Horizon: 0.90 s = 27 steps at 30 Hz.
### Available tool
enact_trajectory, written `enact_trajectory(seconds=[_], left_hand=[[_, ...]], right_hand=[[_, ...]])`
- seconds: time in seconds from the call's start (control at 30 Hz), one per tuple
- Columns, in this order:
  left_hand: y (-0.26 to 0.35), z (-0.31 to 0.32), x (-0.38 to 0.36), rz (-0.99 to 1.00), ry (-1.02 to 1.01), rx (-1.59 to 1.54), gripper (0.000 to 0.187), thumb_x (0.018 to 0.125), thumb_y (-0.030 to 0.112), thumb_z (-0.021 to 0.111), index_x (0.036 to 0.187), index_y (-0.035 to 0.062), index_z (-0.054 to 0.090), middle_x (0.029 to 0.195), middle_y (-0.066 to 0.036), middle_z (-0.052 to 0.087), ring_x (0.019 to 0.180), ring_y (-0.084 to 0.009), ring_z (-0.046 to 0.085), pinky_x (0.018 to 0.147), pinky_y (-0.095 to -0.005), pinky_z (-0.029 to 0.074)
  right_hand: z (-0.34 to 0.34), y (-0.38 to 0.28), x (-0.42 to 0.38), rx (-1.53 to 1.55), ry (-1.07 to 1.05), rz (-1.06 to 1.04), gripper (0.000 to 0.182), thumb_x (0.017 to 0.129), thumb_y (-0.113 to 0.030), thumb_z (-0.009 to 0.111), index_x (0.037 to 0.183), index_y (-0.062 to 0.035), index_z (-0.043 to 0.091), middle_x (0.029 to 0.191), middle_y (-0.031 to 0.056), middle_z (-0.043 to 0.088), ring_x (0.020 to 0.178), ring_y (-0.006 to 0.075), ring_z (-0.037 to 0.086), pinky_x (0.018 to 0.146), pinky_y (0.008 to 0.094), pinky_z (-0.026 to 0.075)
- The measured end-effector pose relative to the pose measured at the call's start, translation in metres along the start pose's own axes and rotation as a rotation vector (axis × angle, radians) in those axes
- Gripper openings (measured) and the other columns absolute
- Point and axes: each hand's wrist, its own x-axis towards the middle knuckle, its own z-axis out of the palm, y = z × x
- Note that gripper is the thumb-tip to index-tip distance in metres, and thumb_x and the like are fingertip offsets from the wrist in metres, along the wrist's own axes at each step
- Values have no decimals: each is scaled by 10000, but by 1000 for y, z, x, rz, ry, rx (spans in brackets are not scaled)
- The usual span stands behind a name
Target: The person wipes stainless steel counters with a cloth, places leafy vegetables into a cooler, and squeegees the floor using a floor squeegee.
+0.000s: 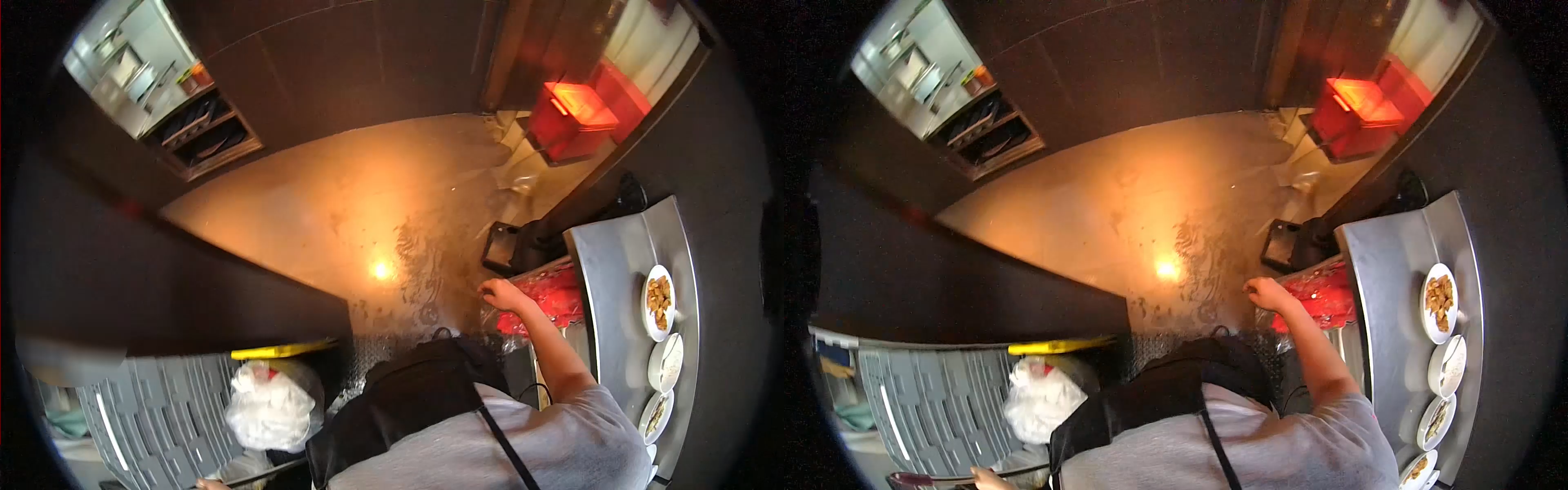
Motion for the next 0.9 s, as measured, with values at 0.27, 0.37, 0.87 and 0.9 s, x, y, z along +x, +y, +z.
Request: enact_trajectory(seconds=[0.27,0.37,0.87,0.9], left_hand=[[77,121,-213,371,-491,123,497,858,446,440,814,-34,566,802,-191,594,640,-301,551,561,-398,459],[110,178,-288,438,-811,38,474,850,426,447,792,-30,559,779,-180,581,626,-290,539,553,-393,451],[370,341,-545,760,-1410,95,367,809,329,480,685,-14,528,661,-125,517,553,-233,481,511,-367,409],[383,347,-565,762,-1420,95,361,806,322,482,677,-13,526,653,-121,513,548,-230,478,508,-365,406]], right_hand=[[-95,35,98,-92,-65,75,295,752,-113,528,1030,-42,597,992,196,605,955,347,566,827,419,448],[-79,73,131,-8,-39,125,266,758,-159,548,999,-63,609,965,166,614,917,336,579,794,419,456],[-99,229,107,-153,-86,735,259,725,-247,541,928,-148,667,951,139,642,897,329,609,796,413,483],[-100,243,119,-161,-151,668,270,733,-256,538,946,-152,666,942,127,649,895,325,614,785,412,489]])
